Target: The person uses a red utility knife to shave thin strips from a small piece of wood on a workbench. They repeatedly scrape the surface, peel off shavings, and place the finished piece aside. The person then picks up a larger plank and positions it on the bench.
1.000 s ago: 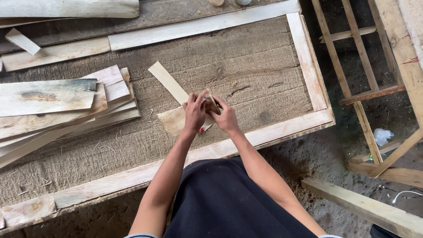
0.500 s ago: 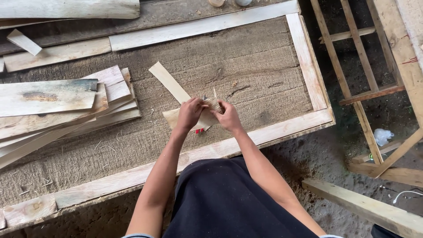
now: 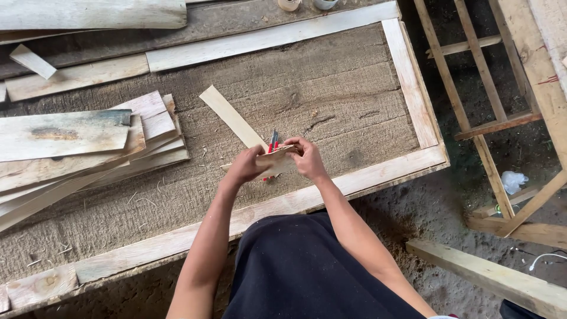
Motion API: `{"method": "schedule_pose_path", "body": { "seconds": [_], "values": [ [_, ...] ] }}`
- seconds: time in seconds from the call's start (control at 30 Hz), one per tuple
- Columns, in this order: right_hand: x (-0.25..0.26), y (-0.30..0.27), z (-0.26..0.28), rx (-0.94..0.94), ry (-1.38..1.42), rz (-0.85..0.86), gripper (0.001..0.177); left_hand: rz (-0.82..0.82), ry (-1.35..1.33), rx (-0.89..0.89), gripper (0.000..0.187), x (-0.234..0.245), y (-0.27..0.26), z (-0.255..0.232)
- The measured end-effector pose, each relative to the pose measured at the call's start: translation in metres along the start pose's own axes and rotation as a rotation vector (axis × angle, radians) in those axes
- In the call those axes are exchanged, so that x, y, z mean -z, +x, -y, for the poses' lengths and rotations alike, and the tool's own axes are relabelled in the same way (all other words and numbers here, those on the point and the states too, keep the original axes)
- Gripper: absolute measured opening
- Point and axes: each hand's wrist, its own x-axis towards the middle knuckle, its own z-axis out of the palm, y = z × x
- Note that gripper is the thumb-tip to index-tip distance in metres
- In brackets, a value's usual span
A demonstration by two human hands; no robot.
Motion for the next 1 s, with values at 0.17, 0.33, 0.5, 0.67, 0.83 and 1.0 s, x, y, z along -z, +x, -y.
{"method": "schedule_pose_path", "body": {
  "seconds": [0.17, 0.33, 0.5, 0.67, 0.83, 1.0],
  "values": [
    [-0.002, -0.004, 0.020, 0.100, 0.142, 0.067, 0.043, 0.269, 0.133, 0.127, 0.033, 0.024, 0.000, 0.008],
    [0.002, 0.001, 0.042, -0.034, 0.039, 0.157, 0.062, 0.275, 0.300, 0.124, 0.022, 0.023, 0.008, 0.011],
    [-0.004, 0.023, 0.002, -0.301, -0.216, 0.072, 0.068, 0.168, 0.527, -0.142, 0.027, 0.001, 0.011, 0.033],
    [-0.024, 0.032, -0.023, -0.218, -0.294, -0.109, 0.050, -0.031, 0.739, -0.216, 0.023, -0.025, -0.004, 0.034],
    [-0.030, 0.031, -0.011, -0.156, -0.458, -0.177, 0.031, 0.006, 0.701, -0.049, 0.027, -0.008, -0.020, 0.005],
    [-0.011, 0.039, -0.044, -0.171, -0.219, -0.146, 0.037, 0.038, 0.433, 0.193, 0.099, 0.010, -0.032, 0.008]
  ]
}}
